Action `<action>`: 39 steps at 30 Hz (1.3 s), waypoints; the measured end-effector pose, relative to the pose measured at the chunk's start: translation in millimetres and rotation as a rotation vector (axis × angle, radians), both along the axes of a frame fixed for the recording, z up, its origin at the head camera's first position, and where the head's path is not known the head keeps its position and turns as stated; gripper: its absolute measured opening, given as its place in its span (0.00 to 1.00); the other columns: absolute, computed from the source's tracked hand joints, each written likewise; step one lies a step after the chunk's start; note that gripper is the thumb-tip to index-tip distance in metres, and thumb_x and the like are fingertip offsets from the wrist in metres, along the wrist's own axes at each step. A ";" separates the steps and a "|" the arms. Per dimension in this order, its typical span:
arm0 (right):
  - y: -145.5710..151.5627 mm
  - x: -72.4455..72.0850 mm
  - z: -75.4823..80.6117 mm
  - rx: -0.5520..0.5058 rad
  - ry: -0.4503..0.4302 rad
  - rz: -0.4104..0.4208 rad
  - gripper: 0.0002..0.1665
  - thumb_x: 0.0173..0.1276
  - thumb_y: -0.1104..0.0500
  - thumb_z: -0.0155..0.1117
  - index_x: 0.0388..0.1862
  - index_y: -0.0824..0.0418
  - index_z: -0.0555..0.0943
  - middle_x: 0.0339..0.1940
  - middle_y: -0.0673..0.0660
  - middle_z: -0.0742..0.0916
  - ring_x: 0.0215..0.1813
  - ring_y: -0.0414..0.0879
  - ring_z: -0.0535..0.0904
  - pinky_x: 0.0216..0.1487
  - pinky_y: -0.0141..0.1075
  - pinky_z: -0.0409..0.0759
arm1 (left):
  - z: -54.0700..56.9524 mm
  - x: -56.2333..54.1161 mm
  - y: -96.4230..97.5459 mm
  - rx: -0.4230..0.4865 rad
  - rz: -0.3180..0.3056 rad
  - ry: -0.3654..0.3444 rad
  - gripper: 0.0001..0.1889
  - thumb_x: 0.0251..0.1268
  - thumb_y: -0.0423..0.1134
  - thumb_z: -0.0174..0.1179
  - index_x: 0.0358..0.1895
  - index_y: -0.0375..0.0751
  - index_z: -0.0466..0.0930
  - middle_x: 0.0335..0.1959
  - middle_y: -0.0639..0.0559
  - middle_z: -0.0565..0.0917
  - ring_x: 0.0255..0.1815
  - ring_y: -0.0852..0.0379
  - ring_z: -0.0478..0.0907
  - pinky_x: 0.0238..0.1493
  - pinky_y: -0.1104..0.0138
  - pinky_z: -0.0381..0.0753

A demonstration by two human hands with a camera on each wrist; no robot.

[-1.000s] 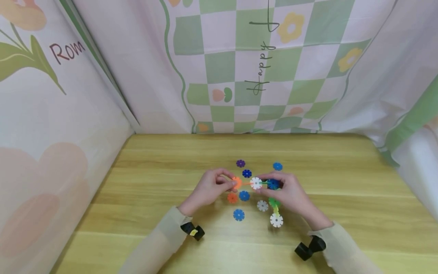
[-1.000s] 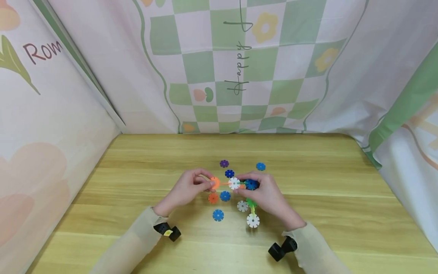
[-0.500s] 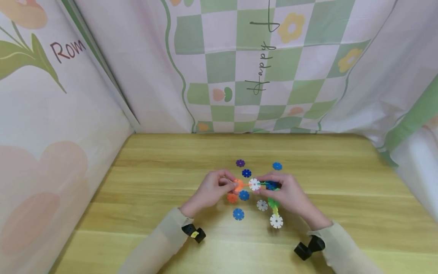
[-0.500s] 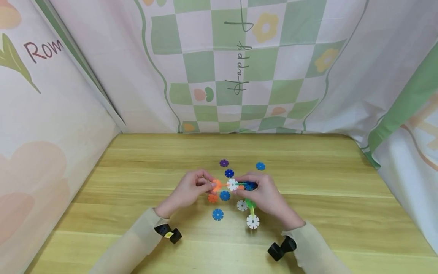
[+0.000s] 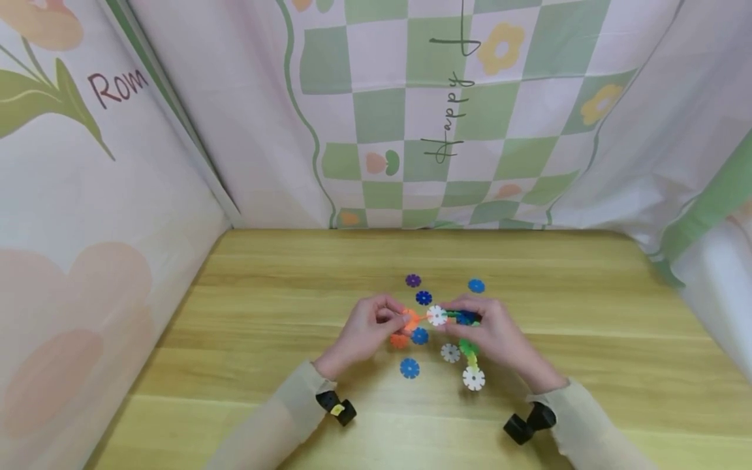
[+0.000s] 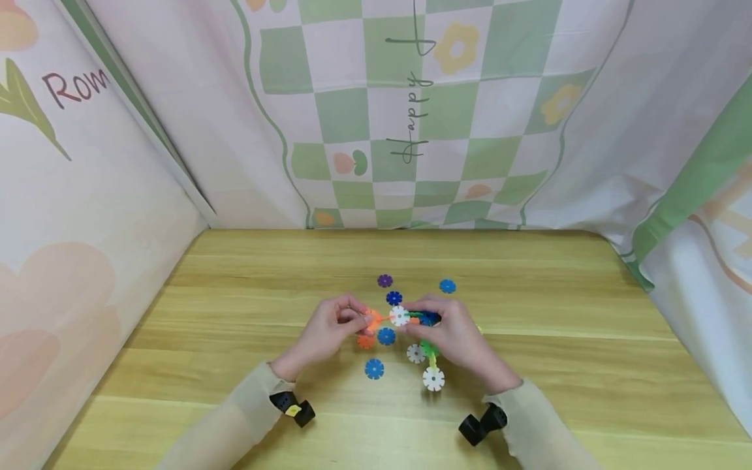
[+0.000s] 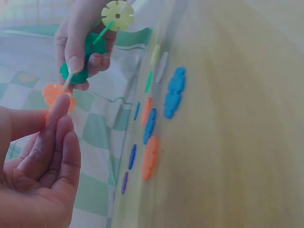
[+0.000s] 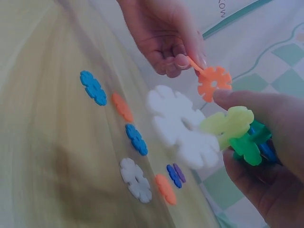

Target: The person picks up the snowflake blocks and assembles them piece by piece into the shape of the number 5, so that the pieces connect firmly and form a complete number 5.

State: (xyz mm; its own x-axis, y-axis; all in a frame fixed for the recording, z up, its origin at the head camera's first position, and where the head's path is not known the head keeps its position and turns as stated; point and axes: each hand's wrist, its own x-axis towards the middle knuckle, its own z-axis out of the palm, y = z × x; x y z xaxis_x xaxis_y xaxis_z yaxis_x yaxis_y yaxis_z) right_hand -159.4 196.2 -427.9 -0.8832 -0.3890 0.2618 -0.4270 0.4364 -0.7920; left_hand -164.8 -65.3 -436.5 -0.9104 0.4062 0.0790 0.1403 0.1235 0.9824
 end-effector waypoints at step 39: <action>50.0 -9.3 8.0 0.028 -0.144 -0.068 0.28 0.72 0.57 0.70 0.67 0.67 0.77 0.51 0.62 0.87 0.49 0.51 0.85 0.48 0.33 0.84 | -14.0 -4.2 -3.2 0.038 -0.151 -0.108 0.07 0.69 0.29 0.65 0.42 0.33 0.76 0.36 0.38 0.89 0.40 0.38 0.86 0.45 0.58 0.86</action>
State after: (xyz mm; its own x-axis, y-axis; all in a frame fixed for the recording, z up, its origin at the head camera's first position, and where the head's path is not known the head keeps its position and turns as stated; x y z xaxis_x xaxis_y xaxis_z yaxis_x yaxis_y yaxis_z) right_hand -168.7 246.2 -419.9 -0.9356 -0.3320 0.1203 -0.2783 0.4836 -0.8299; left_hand -169.0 -68.5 -450.5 -0.8431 0.5377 0.0017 0.0477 0.0716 0.9963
